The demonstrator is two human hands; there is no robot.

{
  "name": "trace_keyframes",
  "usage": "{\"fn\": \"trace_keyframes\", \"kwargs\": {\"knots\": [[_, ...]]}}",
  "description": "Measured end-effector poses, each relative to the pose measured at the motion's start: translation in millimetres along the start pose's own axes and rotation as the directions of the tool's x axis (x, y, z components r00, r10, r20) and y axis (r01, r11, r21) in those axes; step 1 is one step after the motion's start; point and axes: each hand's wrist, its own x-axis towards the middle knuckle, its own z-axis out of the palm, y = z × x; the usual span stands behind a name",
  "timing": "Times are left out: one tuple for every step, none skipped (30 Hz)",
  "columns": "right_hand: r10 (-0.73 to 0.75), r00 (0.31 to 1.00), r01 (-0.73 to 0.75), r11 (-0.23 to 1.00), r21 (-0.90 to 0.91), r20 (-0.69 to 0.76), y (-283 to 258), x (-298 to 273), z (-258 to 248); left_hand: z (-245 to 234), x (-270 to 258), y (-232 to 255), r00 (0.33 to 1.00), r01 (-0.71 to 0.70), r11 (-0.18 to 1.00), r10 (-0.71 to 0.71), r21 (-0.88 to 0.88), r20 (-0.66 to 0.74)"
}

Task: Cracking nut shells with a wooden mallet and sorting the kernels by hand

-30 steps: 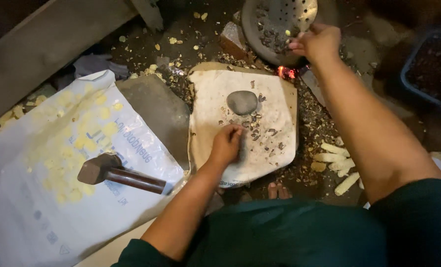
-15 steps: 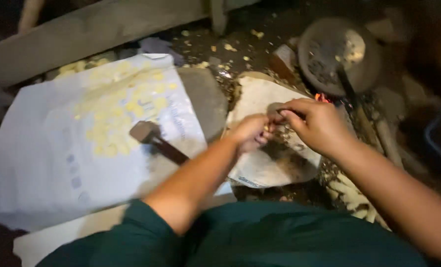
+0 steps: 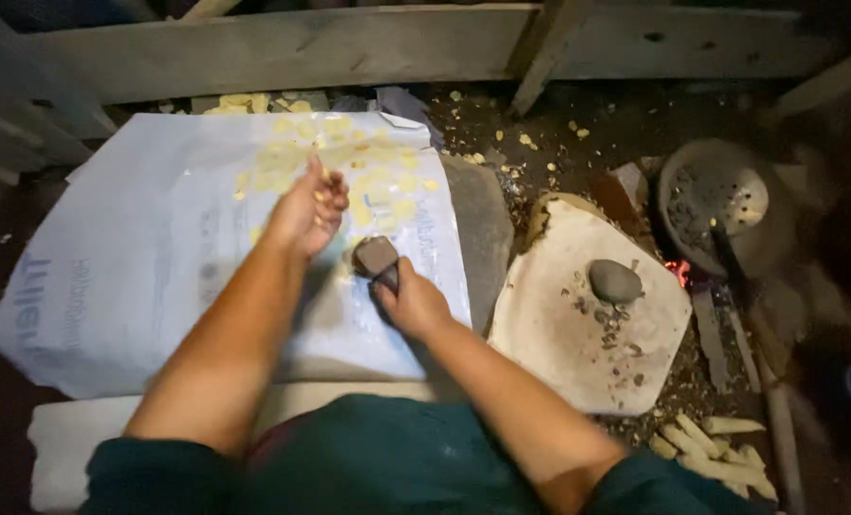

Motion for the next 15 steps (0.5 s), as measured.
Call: {"fn": "trace_keyframes", "kwargs": {"knots": [[0.005, 1.0, -0.005, 1.0, -0.008, 0.005, 1, 4, -6, -18, 25, -19, 1.0, 0.004, 1.0, -0.004, -0.01, -0.001], [0.008, 1.0, -0.009, 0.999, -0.035, -0.012, 4, 2, -10, -35, 47, -42, 0.999, 0.01, 0.988, -0.003, 0.152, -0.045], [0.011, 1.0, -0.012, 0.998, -0.062, -0.027, 7, 0, -15, -51, 68, -66, 0.996, 0.022, 0.95, 0.005, 0.31, -0.085], [0.018, 0.999, -0.02, 0.998, -0.062, -0.034, 8, -8, -23, -42, 75, -76, 0.997, 0.024, 0.95, 0.0, 0.31, -0.077], [0.025, 0.992, -0.023, 1.0, 0.015, -0.122, 9, -17, -30, -33, 81, -86, 0.994, 0.006, 0.925, 0.035, 0.381, -0.102], [0.039, 0.979, -0.021, 0.996, 0.091, -0.201, 12, -28, -37, -24, 85, -99, 0.989, -0.003, 0.895, 0.068, 0.447, -0.13], [0.048, 0.979, -0.031, 0.996, 0.089, -0.2, 30, -22, -34, -25, 100, -117, 0.99, 0.003, 0.896, 0.06, 0.443, -0.127], [0.127, 0.967, -0.123, 0.992, 0.033, -0.222, 49, -19, -29, -27, 113, -136, 0.96, -0.194, 0.664, 0.28, 0.722, 0.0], [0.204, 0.947, -0.216, 0.976, -0.021, -0.248, 68, -16, -24, -28, 125, -155, 0.881, -0.349, 0.318, 0.431, 0.882, 0.194], [0.208, 0.946, -0.222, 0.975, -0.028, -0.249, 62, -12, -44, -10, 119, -149, 0.882, -0.351, 0.326, 0.429, 0.878, 0.193], [0.21, 0.933, -0.202, 0.978, 0.058, -0.292, 56, -9, -64, 8, 113, -142, 0.857, -0.39, 0.205, 0.438, 0.898, 0.272], [0.222, 0.917, -0.184, 0.972, 0.144, -0.331, 51, -8, -83, 26, 105, -139, 0.832, -0.422, 0.083, 0.43, 0.903, 0.35], [0.233, 0.916, -0.197, 0.97, 0.139, -0.328, 33, -17, -97, 31, 100, -140, 0.837, -0.423, 0.095, 0.422, 0.901, 0.349], [0.169, 0.873, -0.11, 0.982, 0.154, -0.457, 13, -21, -113, 37, 98, -135, 0.823, -0.43, 0.013, 0.418, 0.903, 0.386], [0.108, 0.808, -0.02, 0.988, 0.156, -0.579, -7, -25, -130, 43, 96, -129, 0.809, -0.434, -0.069, 0.41, 0.898, 0.422]]}}
